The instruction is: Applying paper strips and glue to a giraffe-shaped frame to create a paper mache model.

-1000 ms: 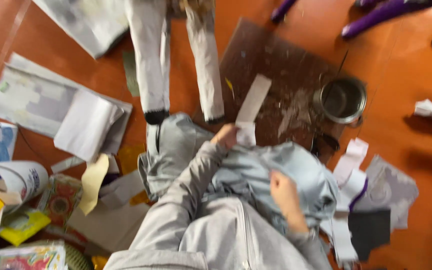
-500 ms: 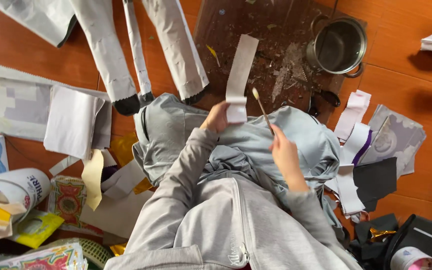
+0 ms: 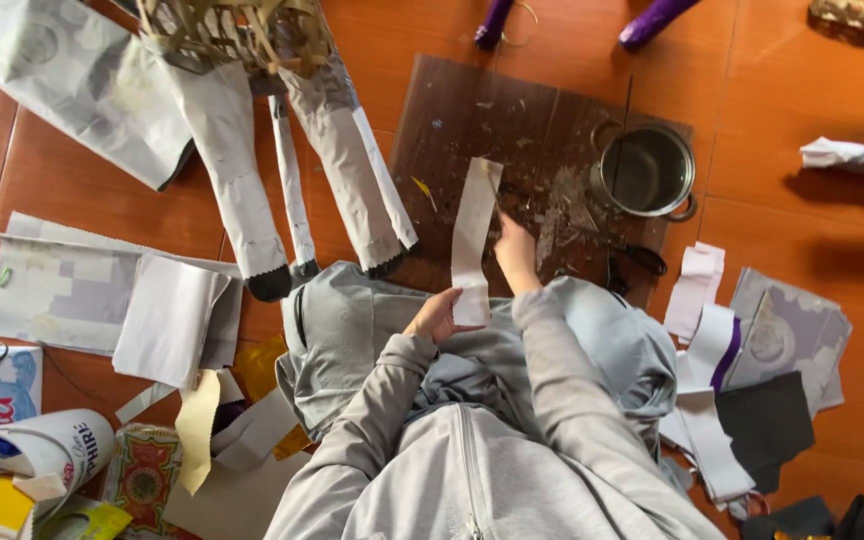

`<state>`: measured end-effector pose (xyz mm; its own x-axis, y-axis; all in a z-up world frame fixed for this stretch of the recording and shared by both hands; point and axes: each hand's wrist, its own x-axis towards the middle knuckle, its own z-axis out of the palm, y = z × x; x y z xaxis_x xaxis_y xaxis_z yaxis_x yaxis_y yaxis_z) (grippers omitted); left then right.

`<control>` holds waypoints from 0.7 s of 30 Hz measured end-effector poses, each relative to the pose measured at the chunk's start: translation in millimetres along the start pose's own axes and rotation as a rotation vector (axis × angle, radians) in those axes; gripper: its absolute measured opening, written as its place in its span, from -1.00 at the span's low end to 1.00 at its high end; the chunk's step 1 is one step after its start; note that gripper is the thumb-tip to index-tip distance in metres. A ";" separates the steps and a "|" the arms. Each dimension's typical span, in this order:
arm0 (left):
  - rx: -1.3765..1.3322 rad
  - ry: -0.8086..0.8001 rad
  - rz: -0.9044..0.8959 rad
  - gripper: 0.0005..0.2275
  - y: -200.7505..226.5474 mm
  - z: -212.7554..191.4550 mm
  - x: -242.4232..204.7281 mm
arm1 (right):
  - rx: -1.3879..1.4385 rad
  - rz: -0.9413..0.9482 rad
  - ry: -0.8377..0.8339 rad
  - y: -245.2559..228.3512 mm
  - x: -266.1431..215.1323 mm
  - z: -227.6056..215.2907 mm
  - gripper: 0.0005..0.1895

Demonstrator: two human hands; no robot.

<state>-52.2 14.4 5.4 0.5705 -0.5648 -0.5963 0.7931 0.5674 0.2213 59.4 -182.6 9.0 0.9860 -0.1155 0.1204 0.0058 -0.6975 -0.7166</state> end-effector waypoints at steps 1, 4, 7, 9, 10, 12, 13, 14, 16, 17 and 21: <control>0.003 -0.012 -0.008 -0.65 -0.6 -0.4 -0.7 | -0.035 0.041 0.028 5.5 -9.3 -2.3 -0.61; -0.010 -0.027 -0.025 -0.62 -0.4 -6.8 13.3 | 0.550 0.596 -0.071 30.3 -18.9 -23.4 -0.62; -0.023 -0.096 0.008 -0.63 5.7 17.5 5.0 | 1.017 0.647 0.175 -13.3 -13.6 -96.2 -0.75; 0.004 -0.090 0.028 -0.64 10.8 28.7 10.9 | 1.159 0.655 0.251 18.3 0.5 -125.6 -0.78; 0.036 -0.073 0.012 -0.65 13.6 34.5 12.6 | 1.301 0.696 0.351 33.5 8.9 -140.4 -0.81; 0.028 -0.114 0.071 -0.63 24.7 54.3 9.6 | 1.579 0.702 0.273 183.6 7.1 -142.2 -0.87; 0.026 -0.147 0.098 -0.61 29.4 63.5 7.6 | 1.851 0.734 0.211 231.8 41.8 -126.4 -0.86; 0.022 -0.154 0.123 -0.61 32.4 66.6 7.5 | 1.849 0.719 0.184 205.7 41.2 -136.4 -0.86; 0.017 -0.184 0.131 -0.60 37.3 72.8 8.7 | 1.848 0.780 0.422 156.2 36.1 -158.1 -0.73; 0.012 -0.193 0.154 -0.60 37.6 68.7 11.3 | 1.846 0.765 0.398 124.1 28.8 -158.3 -0.73; 0.024 -0.154 0.202 -0.63 39.1 90.3 -8.8 | 1.336 0.606 -0.159 -7.5 -26.4 -141.1 -0.47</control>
<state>-7.0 -12.6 89.0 0.7425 -0.5270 -0.4135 0.6633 0.6650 0.3433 9.9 -274.1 108.1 0.9009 -0.0059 -0.4339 -0.3462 0.5931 -0.7269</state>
